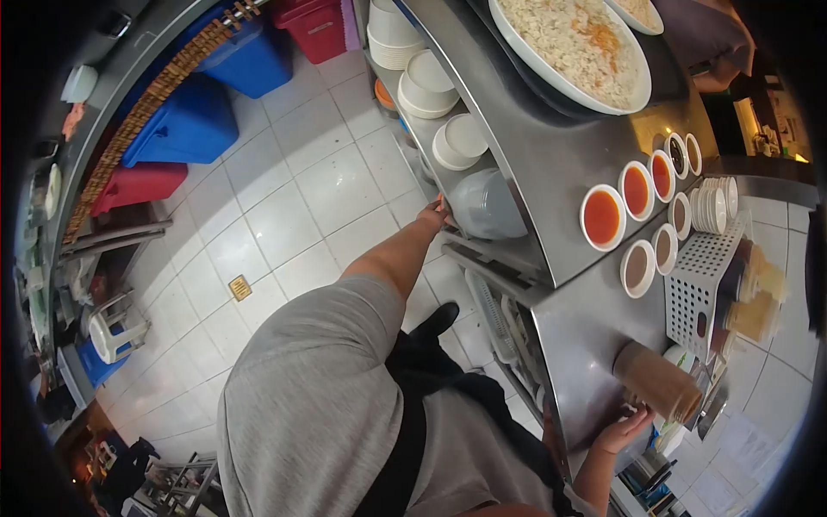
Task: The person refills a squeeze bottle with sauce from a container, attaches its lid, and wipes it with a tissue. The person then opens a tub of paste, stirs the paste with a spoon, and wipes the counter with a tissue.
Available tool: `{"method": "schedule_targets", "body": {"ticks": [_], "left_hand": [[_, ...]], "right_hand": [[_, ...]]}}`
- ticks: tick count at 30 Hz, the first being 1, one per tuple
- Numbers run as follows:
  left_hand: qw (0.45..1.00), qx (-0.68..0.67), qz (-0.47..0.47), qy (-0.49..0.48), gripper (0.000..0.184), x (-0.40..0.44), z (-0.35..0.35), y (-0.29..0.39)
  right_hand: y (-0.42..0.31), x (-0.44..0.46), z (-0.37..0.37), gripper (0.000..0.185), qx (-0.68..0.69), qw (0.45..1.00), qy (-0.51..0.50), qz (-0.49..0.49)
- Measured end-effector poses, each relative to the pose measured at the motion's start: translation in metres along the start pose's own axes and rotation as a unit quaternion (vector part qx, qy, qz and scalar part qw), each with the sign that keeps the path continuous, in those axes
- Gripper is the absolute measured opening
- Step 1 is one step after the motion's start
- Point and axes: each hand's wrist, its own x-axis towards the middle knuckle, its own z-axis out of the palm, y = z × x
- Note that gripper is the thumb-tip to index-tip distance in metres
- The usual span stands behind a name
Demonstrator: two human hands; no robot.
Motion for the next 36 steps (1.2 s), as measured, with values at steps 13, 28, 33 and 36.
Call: {"method": "schedule_targets", "body": {"ticks": [13, 28, 33, 36], "left_hand": [[0.971, -0.221, 0.025, 0.083, 0.048, 0.000, -0.108, -0.076], [0.957, -0.273, 0.095, 0.026, 0.058, 0.115, -0.186, 0.163], [0.956, -0.277, 0.056, 0.076, 0.038, 0.128, -0.157, 0.072], [0.990, 0.112, 0.069, -0.051, 0.040, 0.129, -0.089, -0.021]], "right_hand": [[0.024, 0.004, -0.007, 0.052, -0.162, 0.984, 0.009, -0.078], [0.000, -0.005, -0.009, 0.051, -0.173, 0.985, -0.005, -0.004], [0.014, -0.004, -0.018, 0.049, -0.211, 0.977, -0.005, -0.021], [0.017, -0.006, -0.023, 0.046, -0.240, 0.971, -0.021, 0.007]]}}
